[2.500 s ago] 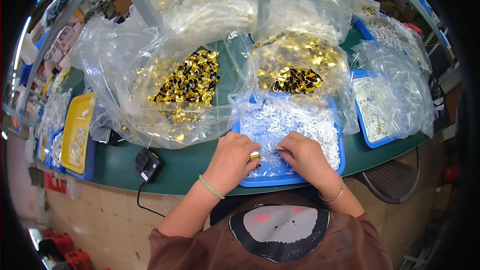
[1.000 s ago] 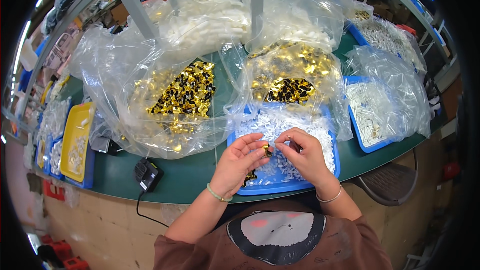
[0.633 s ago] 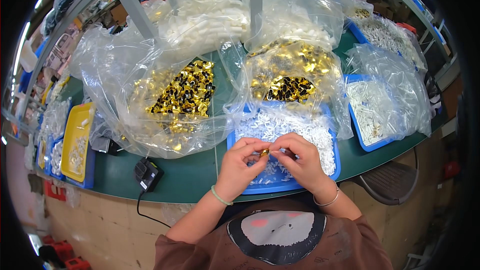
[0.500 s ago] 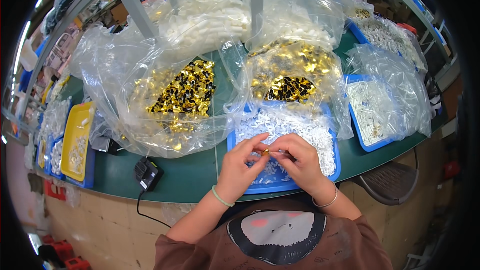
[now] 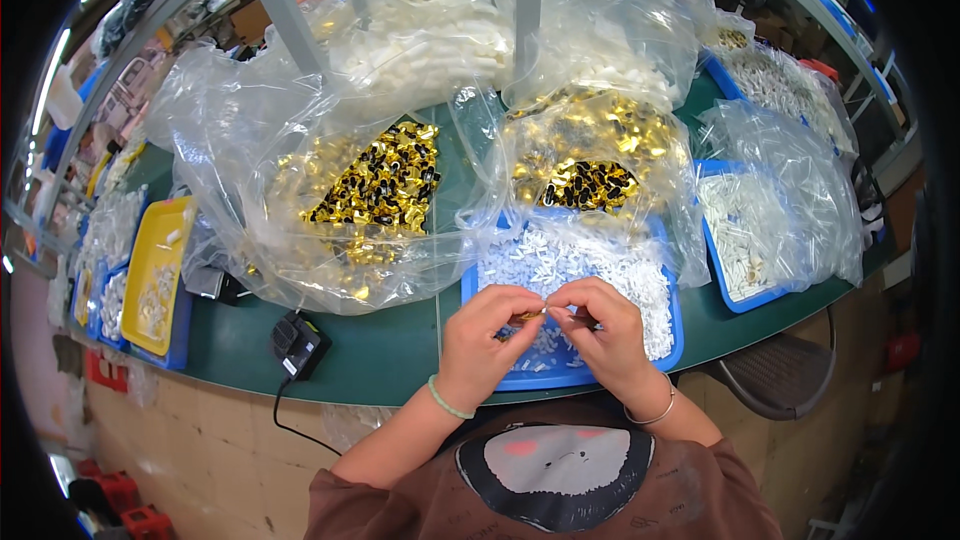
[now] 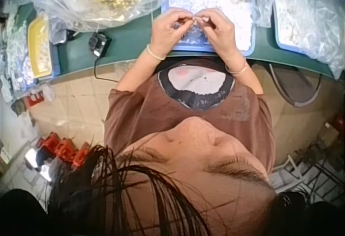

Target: The person sits at a factory workstation and repeatedly picks up small white plastic pieces and gold-colored metallic components. They insert the white pieces into the gold components by hand and place the assembled units into a blue tray. The process is repetitive and involves handling small parts one at a time.

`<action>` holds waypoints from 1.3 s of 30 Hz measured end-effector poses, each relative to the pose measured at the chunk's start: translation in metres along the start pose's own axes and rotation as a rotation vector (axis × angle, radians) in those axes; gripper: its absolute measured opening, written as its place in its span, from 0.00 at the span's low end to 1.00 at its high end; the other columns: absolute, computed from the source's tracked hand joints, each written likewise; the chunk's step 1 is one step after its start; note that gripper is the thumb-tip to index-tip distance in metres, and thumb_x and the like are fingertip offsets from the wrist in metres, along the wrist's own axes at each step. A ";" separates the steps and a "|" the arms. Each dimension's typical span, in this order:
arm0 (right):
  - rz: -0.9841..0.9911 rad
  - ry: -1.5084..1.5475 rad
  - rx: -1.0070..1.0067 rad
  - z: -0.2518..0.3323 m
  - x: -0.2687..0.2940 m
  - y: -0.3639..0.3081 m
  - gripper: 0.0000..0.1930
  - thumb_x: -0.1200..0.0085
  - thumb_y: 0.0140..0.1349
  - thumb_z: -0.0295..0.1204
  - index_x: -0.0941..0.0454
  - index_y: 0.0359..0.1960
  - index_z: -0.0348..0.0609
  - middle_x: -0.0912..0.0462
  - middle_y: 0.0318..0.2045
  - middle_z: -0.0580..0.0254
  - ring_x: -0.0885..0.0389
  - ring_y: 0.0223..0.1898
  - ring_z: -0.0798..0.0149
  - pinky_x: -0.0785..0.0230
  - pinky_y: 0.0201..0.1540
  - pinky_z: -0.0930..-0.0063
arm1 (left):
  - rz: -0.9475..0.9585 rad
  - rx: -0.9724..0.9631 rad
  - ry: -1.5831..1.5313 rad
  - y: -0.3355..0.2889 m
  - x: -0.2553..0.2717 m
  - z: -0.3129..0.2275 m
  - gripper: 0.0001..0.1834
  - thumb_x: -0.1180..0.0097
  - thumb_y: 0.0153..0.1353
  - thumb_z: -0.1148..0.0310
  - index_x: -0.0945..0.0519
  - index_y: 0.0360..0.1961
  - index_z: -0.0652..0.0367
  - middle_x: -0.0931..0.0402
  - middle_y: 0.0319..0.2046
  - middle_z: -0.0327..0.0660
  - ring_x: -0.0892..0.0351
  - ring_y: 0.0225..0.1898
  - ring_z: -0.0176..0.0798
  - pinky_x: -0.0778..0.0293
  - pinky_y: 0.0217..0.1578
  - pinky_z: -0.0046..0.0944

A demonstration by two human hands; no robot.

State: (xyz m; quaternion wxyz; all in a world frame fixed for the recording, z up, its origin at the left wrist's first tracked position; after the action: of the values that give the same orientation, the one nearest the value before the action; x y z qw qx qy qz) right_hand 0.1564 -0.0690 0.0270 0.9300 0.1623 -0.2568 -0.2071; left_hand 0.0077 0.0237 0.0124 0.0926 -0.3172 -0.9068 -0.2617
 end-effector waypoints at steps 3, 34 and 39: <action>-0.003 -0.013 0.002 0.002 -0.001 0.000 0.10 0.40 0.53 0.14 0.20 0.36 0.37 0.18 0.36 0.56 0.17 0.33 0.61 0.23 0.33 0.73 | -0.028 0.085 -0.059 -0.001 -0.004 -0.003 0.15 0.35 0.56 0.81 0.19 0.46 0.66 0.18 0.42 0.45 0.16 0.41 0.35 0.18 0.41 0.32; -0.036 -0.081 0.138 -0.003 -0.009 -0.010 0.18 0.38 0.51 0.15 0.21 0.45 0.40 0.17 0.39 0.52 0.15 0.36 0.52 0.21 0.35 0.68 | -0.186 0.322 -0.436 -0.018 -0.024 0.008 0.17 0.39 0.61 0.82 0.22 0.52 0.70 0.18 0.45 0.46 0.18 0.45 0.32 0.21 0.48 0.31; 0.025 -0.271 0.149 -0.003 0.006 0.002 0.13 0.40 0.54 0.18 0.18 0.43 0.42 0.17 0.36 0.55 0.16 0.35 0.54 0.22 0.36 0.67 | -0.112 0.472 -0.605 -0.001 -0.003 0.005 0.16 0.42 0.65 0.79 0.23 0.54 0.68 0.19 0.45 0.42 0.20 0.46 0.30 0.22 0.51 0.32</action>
State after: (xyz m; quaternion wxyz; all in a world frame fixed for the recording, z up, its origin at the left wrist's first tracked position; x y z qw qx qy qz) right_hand 0.1638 -0.0699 0.0277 0.8747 0.1984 -0.3965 -0.1958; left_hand 0.0093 0.0234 0.0068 -0.1231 -0.3001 -0.9443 0.0551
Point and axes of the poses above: each hand's wrist, its own y-axis towards the middle knuckle, its own x-axis out of the back of the hand, z = x × y, the point moved 2 cm from there along y, towards the middle knuckle
